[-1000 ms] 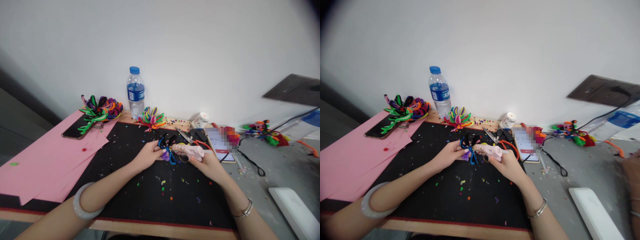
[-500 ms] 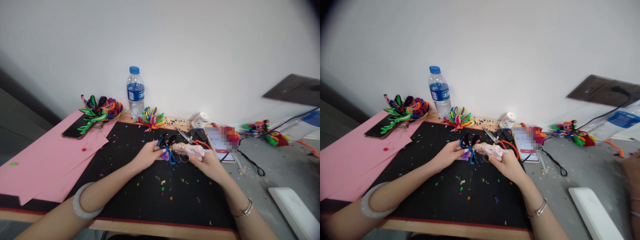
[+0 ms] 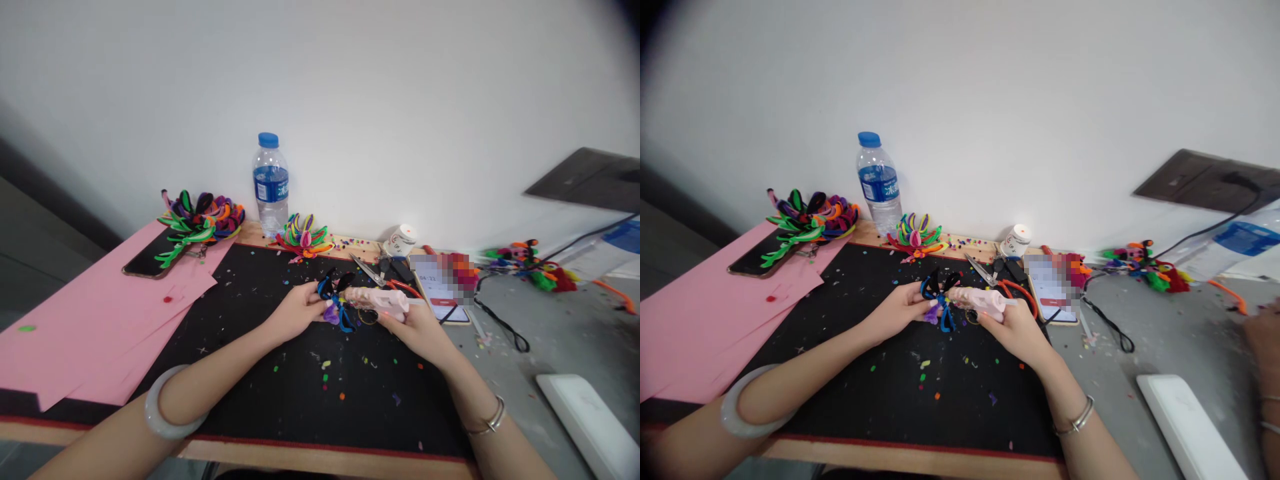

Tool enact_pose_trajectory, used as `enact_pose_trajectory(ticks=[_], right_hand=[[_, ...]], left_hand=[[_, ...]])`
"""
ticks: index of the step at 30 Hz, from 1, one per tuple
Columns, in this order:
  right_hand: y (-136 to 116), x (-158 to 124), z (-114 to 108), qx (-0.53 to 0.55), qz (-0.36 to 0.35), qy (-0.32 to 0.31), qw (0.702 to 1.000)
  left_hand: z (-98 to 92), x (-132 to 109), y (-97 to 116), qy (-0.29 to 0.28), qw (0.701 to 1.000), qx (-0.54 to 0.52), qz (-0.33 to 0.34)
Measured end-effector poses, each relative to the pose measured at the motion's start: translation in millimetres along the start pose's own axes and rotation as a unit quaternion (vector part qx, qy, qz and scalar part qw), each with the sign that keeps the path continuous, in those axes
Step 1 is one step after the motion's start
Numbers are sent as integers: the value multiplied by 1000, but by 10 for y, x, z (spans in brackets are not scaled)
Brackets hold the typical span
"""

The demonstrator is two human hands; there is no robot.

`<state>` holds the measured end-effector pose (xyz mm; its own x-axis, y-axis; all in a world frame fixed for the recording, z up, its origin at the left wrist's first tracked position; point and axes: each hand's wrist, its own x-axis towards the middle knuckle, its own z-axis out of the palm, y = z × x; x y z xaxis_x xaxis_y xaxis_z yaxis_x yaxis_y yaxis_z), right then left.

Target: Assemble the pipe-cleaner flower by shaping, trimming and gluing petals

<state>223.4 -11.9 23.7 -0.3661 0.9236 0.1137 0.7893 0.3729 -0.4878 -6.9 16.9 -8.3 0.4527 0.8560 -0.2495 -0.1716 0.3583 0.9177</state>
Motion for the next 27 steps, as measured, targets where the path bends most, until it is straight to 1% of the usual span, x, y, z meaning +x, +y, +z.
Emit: enact_pose_trajectory(ticks=[16,27], right_hand=[[5,1,6,10,2,-14,1000],[-14,9,-6,3,-11,6,1000]], left_hand=[[-21,0,-46,-19,998,48,31],[-5,-5,11,7,1000,-1,6]])
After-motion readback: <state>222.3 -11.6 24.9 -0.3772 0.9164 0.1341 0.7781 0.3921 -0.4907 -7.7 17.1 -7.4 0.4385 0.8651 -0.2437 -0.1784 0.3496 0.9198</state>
